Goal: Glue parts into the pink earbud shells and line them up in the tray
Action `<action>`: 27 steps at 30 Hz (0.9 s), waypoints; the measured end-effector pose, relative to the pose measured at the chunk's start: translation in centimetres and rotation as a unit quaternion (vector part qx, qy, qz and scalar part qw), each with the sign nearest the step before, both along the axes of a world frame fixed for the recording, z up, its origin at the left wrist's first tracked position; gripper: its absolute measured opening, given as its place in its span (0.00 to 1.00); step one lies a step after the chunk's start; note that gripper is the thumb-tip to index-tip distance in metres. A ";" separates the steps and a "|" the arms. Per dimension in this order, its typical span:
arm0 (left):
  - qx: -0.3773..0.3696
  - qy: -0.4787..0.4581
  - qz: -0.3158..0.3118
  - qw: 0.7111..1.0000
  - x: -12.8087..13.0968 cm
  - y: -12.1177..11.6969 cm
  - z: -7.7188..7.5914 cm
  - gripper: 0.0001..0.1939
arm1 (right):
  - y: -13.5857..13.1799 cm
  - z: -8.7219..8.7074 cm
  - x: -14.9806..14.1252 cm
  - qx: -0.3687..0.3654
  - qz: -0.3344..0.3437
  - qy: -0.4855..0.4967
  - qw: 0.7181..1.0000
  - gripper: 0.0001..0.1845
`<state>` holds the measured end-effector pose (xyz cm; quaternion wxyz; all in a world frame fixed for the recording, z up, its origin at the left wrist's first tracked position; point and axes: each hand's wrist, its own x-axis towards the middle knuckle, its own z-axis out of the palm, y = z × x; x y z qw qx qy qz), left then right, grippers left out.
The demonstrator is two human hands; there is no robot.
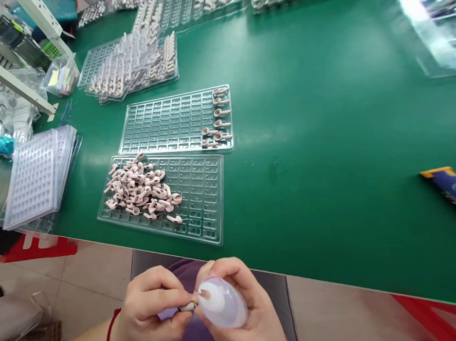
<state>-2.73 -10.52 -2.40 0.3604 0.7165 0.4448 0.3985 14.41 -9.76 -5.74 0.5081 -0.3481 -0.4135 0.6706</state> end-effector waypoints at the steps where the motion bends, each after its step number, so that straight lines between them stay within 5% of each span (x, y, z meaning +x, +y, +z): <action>1: 0.008 0.009 -0.004 1.000 -0.1 0.0 0.0 0.05 | 0.1 0.1 -0.1 0.000 -0.006 -0.001 1.000 0.11; 7: 0.048 0.063 -0.016 0.997 -0.6 0.3 0.2 0.05 | 0.3 0.2 0.2 0.021 -0.014 -0.033 0.999 0.10; 13: 0.170 0.215 0.027 0.961 -1.8 1.2 0.3 0.09 | 0.3 -0.4 2.6 0.012 -0.047 -0.184 0.982 0.23; 19: 0.231 0.354 0.073 0.903 -3.0 2.4 -0.3 0.09 | 0.8 -1.2 3.5 0.147 -0.055 -0.302 0.940 0.23; 27: 0.206 0.347 0.083 0.911 -3.0 2.5 -0.9 0.08 | 1.1 -2.1 3.9 0.241 0.003 -0.298 0.924 0.32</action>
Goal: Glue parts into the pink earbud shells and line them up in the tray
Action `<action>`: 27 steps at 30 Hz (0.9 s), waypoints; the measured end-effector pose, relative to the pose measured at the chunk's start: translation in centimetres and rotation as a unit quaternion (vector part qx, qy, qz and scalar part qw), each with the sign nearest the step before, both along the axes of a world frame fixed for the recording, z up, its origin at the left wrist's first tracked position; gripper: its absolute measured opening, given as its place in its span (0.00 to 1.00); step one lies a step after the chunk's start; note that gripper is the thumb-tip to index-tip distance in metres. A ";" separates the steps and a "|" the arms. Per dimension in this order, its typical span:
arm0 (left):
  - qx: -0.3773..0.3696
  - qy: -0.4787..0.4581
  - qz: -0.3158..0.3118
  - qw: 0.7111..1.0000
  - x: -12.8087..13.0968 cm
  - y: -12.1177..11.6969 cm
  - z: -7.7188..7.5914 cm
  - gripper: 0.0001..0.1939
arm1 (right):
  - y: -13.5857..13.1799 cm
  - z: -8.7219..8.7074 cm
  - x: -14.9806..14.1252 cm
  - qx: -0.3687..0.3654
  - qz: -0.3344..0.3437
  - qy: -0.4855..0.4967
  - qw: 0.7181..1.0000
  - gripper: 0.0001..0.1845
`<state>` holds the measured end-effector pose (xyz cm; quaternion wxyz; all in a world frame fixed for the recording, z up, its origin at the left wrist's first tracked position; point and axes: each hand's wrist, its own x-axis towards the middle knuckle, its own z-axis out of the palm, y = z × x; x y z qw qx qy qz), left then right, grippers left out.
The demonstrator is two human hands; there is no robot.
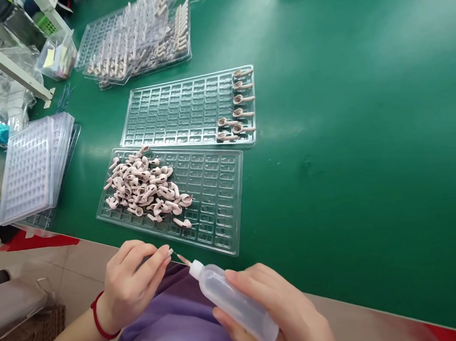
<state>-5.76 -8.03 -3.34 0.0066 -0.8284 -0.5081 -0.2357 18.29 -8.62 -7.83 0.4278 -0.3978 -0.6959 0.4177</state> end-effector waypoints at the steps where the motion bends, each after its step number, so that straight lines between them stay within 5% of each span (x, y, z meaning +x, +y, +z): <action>1: -0.002 -0.002 0.001 1.000 0.0 0.0 0.0 0.08 | 0.0 0.0 -0.1 -0.001 0.008 0.000 1.000 0.33; 15: -0.015 -0.011 0.006 1.000 0.1 0.0 0.0 0.08 | 0.4 0.8 -0.4 0.005 0.022 -0.009 1.000 0.37; 27: -0.015 -0.010 0.011 1.000 0.1 0.1 0.1 0.09 | 0.0 -0.2 -0.2 0.009 0.023 -0.017 1.000 0.38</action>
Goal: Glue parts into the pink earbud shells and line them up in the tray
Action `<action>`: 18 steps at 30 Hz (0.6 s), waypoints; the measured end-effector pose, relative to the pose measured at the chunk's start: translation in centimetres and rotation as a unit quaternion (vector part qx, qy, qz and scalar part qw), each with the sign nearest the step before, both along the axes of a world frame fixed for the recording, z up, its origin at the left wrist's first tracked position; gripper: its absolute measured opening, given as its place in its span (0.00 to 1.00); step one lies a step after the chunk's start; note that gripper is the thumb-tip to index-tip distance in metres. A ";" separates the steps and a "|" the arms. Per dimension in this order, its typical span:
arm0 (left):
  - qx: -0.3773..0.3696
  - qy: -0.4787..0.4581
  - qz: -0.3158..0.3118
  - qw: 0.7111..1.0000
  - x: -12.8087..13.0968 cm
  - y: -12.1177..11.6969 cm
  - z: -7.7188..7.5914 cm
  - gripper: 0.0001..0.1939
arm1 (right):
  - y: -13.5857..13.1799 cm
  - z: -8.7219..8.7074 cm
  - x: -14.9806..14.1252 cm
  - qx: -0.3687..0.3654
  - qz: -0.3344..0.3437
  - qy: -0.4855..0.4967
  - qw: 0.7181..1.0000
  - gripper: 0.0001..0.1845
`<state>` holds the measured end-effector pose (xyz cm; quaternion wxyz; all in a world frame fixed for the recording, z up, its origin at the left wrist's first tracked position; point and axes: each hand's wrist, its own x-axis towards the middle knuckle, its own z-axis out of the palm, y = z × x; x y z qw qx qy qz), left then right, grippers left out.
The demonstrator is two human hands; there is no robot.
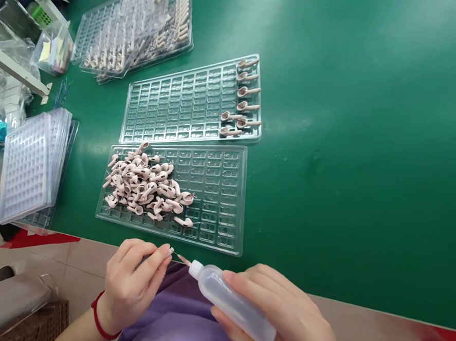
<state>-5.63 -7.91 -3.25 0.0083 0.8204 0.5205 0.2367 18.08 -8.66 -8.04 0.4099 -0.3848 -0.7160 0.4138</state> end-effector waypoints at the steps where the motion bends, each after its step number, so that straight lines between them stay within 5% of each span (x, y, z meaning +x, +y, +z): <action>1: -0.001 0.000 0.000 1.000 0.0 0.0 0.0 0.09 | 0.0 0.0 0.0 -0.001 0.001 -0.003 1.000 0.38; 8: -0.004 -0.010 -0.002 1.000 0.0 0.0 -0.1 0.08 | 0.2 0.2 -0.1 -0.006 0.000 0.005 1.000 0.39; 12: -0.016 -0.028 0.008 0.999 -0.1 -0.2 -0.2 0.08 | -0.8 0.2 0.5 -0.041 -0.061 0.006 0.997 0.29; 15: -0.065 -0.111 0.018 0.992 0.1 -0.8 -0.1 0.08 | -1.6 0.6 0.3 -0.108 -0.134 -0.020 0.985 0.24; 18: -0.175 -0.252 0.018 0.952 0.8 -1.7 0.2 0.08 | -1.5 1.2 -0.8 -0.146 -0.121 0.019 0.982 0.21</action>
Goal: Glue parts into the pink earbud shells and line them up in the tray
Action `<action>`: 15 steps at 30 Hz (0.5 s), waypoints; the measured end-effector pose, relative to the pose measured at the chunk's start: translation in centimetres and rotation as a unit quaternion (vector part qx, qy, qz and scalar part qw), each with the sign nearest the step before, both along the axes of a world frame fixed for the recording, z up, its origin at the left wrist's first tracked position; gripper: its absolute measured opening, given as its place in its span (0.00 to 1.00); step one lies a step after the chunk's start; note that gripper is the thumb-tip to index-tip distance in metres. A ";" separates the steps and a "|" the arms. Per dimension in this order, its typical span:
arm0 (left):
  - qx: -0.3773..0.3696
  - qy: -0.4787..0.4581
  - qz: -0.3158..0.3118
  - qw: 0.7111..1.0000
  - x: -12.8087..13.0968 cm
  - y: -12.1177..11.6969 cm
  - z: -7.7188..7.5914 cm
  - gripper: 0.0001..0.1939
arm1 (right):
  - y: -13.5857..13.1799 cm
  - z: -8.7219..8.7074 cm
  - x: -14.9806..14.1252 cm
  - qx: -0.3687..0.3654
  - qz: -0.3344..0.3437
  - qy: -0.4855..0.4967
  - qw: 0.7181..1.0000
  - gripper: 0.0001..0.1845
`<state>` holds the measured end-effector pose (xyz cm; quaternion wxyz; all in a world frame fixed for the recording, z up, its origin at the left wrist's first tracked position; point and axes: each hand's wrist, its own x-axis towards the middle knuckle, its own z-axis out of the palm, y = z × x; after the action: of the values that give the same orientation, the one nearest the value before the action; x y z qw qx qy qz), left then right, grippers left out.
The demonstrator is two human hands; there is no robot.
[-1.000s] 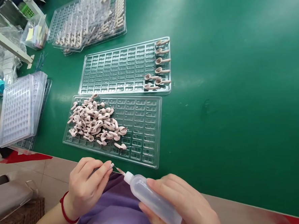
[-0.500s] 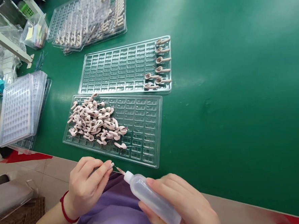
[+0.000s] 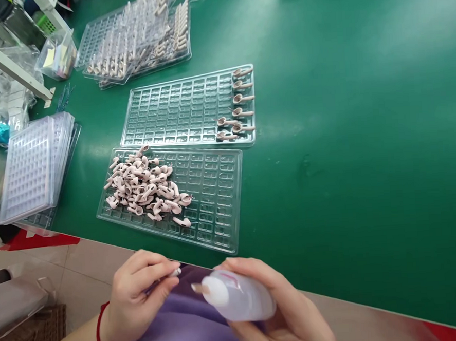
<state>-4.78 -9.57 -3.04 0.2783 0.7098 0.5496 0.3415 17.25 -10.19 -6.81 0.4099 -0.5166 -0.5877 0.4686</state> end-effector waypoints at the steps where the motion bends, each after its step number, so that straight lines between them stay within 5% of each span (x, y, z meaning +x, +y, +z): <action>1: -0.050 -0.048 0.002 0.998 0.3 -0.3 0.1 0.08 | 0.1 0.2 -0.5 0.005 0.007 0.023 1.000 0.20; 6: -0.229 -0.187 0.020 0.955 1.4 -1.1 0.4 0.07 | 0.7 0.5 -2.0 0.029 0.039 0.083 0.995 0.19; 15: -0.259 -0.218 -0.019 0.941 1.6 -1.4 0.5 0.08 | 0.9 1.0 -2.0 0.002 0.026 0.135 0.991 0.17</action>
<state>-3.16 -10.92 -2.53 0.5726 0.5315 0.5309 0.3283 15.20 -9.30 -5.83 0.4739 -0.4328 -0.5410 0.5435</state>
